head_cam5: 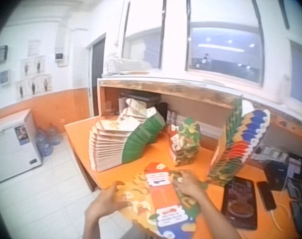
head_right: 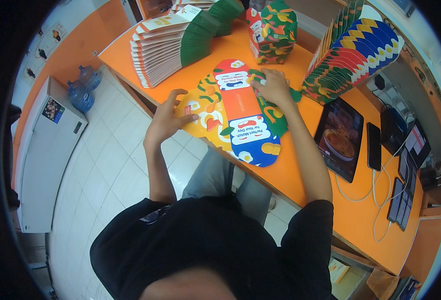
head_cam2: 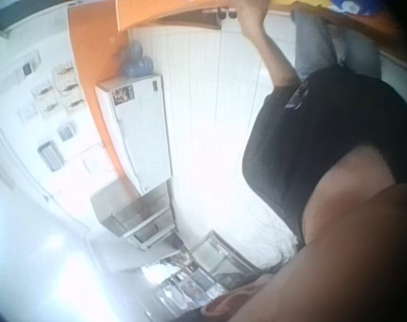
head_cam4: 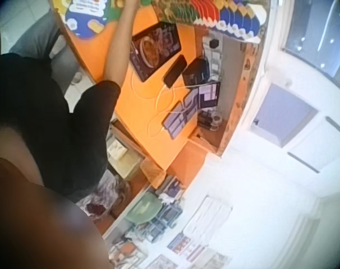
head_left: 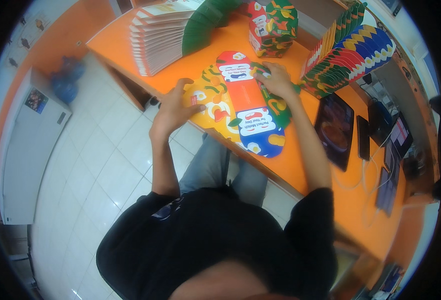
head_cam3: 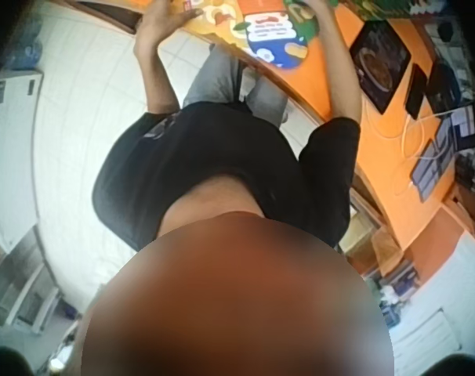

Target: The person folds and assembles multiple flat, colorful paper boxes into three-dimensional containers. They pick up each flat sheet, fold along creases, and interlock tabs to form the box shape, then place the finished boxes on the orange counter.

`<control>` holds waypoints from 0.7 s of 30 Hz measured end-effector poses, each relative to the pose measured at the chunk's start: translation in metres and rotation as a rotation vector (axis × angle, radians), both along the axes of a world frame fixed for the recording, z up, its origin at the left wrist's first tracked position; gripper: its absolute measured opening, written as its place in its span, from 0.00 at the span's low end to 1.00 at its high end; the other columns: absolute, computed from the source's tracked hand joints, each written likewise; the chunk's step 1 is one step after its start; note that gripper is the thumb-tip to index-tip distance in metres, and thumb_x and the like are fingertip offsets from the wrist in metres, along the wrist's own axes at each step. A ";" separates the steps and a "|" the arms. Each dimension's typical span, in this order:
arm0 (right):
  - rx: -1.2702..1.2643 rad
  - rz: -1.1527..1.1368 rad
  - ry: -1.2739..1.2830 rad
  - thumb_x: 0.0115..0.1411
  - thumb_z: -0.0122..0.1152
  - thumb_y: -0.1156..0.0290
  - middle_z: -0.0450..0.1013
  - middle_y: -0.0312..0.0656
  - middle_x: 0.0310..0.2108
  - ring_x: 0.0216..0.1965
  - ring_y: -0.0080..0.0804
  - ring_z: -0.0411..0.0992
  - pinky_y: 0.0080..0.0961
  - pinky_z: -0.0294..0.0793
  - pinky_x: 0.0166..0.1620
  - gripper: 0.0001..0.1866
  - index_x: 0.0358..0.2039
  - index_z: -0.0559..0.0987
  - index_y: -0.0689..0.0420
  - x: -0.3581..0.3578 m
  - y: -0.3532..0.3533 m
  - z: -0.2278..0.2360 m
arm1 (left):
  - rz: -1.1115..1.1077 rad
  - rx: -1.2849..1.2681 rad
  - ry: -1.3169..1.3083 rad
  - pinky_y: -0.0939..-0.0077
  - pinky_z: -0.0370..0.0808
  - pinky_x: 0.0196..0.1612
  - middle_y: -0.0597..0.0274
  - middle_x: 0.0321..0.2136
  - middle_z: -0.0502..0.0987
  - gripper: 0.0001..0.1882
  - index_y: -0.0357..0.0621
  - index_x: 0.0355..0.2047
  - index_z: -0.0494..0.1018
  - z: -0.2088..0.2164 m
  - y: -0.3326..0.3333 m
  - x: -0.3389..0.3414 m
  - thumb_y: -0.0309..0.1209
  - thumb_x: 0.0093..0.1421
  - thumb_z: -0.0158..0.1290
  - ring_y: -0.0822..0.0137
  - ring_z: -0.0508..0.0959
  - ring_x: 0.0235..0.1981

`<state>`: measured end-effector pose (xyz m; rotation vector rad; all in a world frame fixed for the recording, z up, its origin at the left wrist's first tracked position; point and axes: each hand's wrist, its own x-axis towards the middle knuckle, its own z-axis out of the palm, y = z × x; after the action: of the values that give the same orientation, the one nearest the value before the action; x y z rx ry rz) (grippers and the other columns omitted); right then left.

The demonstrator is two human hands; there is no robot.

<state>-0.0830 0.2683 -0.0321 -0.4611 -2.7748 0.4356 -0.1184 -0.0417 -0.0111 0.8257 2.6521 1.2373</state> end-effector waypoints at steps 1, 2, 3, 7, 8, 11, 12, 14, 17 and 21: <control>-0.026 0.028 0.016 0.54 0.63 0.55 0.72 0.47 0.50 0.54 0.46 0.66 0.38 0.65 0.55 0.29 0.54 0.73 0.54 -0.002 0.005 -0.002 | -0.018 0.021 -0.004 0.65 0.76 0.46 0.40 0.42 0.75 0.34 0.45 0.55 0.64 -0.001 -0.001 -0.001 0.35 0.49 0.66 0.52 0.77 0.45; -0.044 0.056 0.036 0.56 0.61 0.57 0.73 0.47 0.49 0.53 0.46 0.67 0.37 0.66 0.55 0.27 0.54 0.73 0.54 -0.005 0.010 -0.004 | 0.000 0.023 -0.004 0.65 0.76 0.45 0.41 0.41 0.76 0.34 0.44 0.54 0.64 -0.001 -0.002 -0.003 0.35 0.49 0.66 0.52 0.77 0.44; -0.051 0.073 0.062 0.57 0.59 0.59 0.74 0.47 0.47 0.51 0.46 0.68 0.36 0.67 0.54 0.24 0.54 0.74 0.54 -0.007 0.014 -0.005 | 0.014 0.027 -0.012 0.66 0.76 0.45 0.41 0.40 0.77 0.33 0.44 0.54 0.64 -0.001 -0.003 -0.005 0.34 0.50 0.65 0.53 0.78 0.43; -0.394 0.256 0.040 0.61 0.55 0.68 0.76 0.45 0.39 0.40 0.39 0.73 0.29 0.71 0.46 0.16 0.49 0.78 0.56 -0.014 0.026 -0.006 | 0.163 0.047 0.019 0.66 0.75 0.44 0.45 0.38 0.78 0.29 0.42 0.53 0.64 0.003 -0.010 -0.012 0.32 0.53 0.63 0.54 0.80 0.37; -0.471 0.307 0.031 0.61 0.55 0.69 0.77 0.45 0.36 0.36 0.36 0.74 0.27 0.72 0.43 0.15 0.47 0.79 0.56 -0.014 0.028 -0.004 | 0.188 0.059 -0.002 0.66 0.75 0.45 0.44 0.41 0.77 0.27 0.42 0.53 0.65 0.003 -0.012 -0.015 0.31 0.54 0.61 0.53 0.78 0.40; -0.625 0.338 -0.152 0.60 0.56 0.72 0.76 0.40 0.31 0.30 0.26 0.73 0.22 0.72 0.35 0.13 0.45 0.80 0.57 -0.015 0.034 0.006 | 0.251 0.091 0.027 0.65 0.72 0.50 0.42 0.48 0.72 0.24 0.42 0.52 0.65 0.001 -0.017 -0.023 0.30 0.56 0.57 0.52 0.74 0.50; -0.654 0.337 -0.207 0.60 0.56 0.73 0.76 0.39 0.30 0.29 0.22 0.72 0.21 0.72 0.32 0.12 0.44 0.80 0.57 -0.016 0.037 0.008 | 0.260 0.094 0.119 0.64 0.71 0.51 0.42 0.50 0.71 0.24 0.43 0.53 0.66 -0.002 -0.015 -0.025 0.32 0.57 0.57 0.51 0.72 0.53; -0.658 0.379 -0.220 0.60 0.57 0.73 0.75 0.36 0.27 0.27 0.20 0.72 0.20 0.72 0.30 0.11 0.43 0.80 0.58 -0.018 0.040 0.010 | 0.239 0.039 0.285 0.61 0.67 0.54 0.44 0.53 0.67 0.23 0.46 0.53 0.67 -0.004 -0.011 -0.029 0.34 0.57 0.57 0.51 0.68 0.56; -0.661 0.437 -0.241 0.60 0.58 0.71 0.74 0.35 0.27 0.26 0.20 0.71 0.19 0.72 0.29 0.11 0.42 0.80 0.58 -0.023 0.047 0.011 | 0.097 -0.130 0.487 0.53 0.57 0.61 0.51 0.61 0.60 0.23 0.51 0.51 0.68 -0.005 0.014 -0.031 0.39 0.56 0.58 0.51 0.59 0.62; -0.774 0.433 -0.387 0.61 0.59 0.68 0.74 0.35 0.27 0.25 0.20 0.71 0.18 0.72 0.29 0.11 0.42 0.77 0.58 -0.032 0.056 0.017 | -0.366 -0.247 0.530 0.43 0.45 0.66 0.52 0.64 0.55 0.29 0.54 0.56 0.65 0.000 0.076 -0.039 0.51 0.59 0.54 0.50 0.46 0.69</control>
<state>-0.1152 0.3243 -0.0148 -0.0826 -2.9657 1.7072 -0.1573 0.0344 -0.0110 1.6840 2.7475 0.6520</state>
